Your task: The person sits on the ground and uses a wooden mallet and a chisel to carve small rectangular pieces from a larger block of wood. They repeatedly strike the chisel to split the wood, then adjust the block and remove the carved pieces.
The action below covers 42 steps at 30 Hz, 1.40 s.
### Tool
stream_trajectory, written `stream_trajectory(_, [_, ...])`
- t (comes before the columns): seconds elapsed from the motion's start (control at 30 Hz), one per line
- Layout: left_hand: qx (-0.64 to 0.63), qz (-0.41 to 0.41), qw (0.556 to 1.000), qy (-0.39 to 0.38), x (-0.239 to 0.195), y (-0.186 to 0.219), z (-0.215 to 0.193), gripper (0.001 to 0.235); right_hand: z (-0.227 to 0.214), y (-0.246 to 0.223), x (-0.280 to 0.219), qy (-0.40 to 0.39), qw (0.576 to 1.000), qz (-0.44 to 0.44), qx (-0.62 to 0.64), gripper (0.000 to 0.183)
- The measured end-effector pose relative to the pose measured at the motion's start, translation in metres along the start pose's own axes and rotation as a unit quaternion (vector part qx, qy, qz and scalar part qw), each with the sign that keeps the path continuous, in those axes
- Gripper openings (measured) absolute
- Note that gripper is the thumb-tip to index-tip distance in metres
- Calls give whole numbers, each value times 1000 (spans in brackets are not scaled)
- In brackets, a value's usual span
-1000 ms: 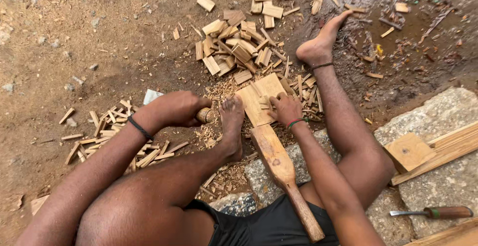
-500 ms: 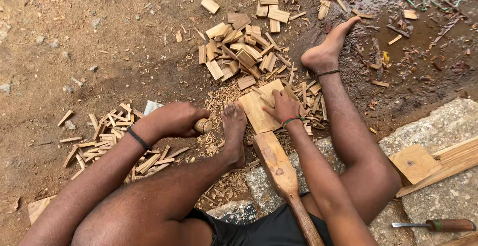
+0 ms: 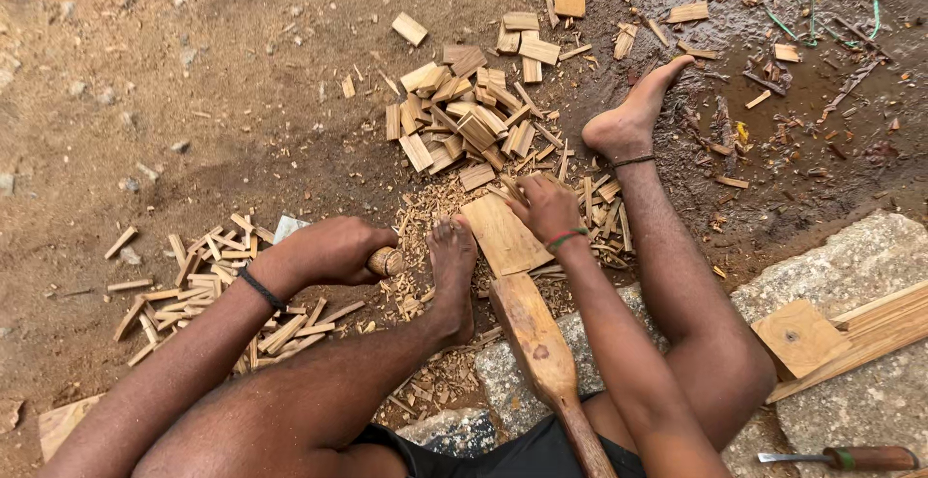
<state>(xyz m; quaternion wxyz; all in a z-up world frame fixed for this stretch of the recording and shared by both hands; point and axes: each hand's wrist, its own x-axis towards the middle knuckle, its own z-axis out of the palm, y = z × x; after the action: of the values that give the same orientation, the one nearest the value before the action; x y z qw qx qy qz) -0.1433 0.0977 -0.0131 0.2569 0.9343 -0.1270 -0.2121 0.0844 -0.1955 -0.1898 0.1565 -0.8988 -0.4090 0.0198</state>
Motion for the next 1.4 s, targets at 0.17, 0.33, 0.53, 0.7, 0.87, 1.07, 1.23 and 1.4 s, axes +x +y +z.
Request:
stream_trajectory(0.17, [-4,-9,1000,24,-7,-1,-8,40,28,-20,31,-106,987,16,-121,32])
stream_trajectory(0.33, [-11,-17,998,64,-11,-16,-6,27,60,2,-2,14,990,-56,-131,24])
stream_trajectory(0.53, [7,-38,974,224,-35,-26,-31,24,68,34,15,18,994,111,11,31])
stream_trajectory(0.7, [74,15,897,435,-51,-29,-55,27,39,-32,46,-21,884,350,309,38])
stream_trajectory(0.87, [71,24,872,483,-40,-9,-67,26,-20,-230,58,-131,917,9,377,49])
stream_trajectory(1.07, [15,-9,885,466,-40,1,-56,27,-8,-163,98,17,955,124,270,47])
stream_trajectory(1.23, [3,-110,913,392,-21,-3,-35,31,26,-43,97,52,968,163,183,27])
stream_trajectory(1.4, [-67,-104,921,370,-13,-7,-23,29,27,-30,118,32,989,135,59,35])
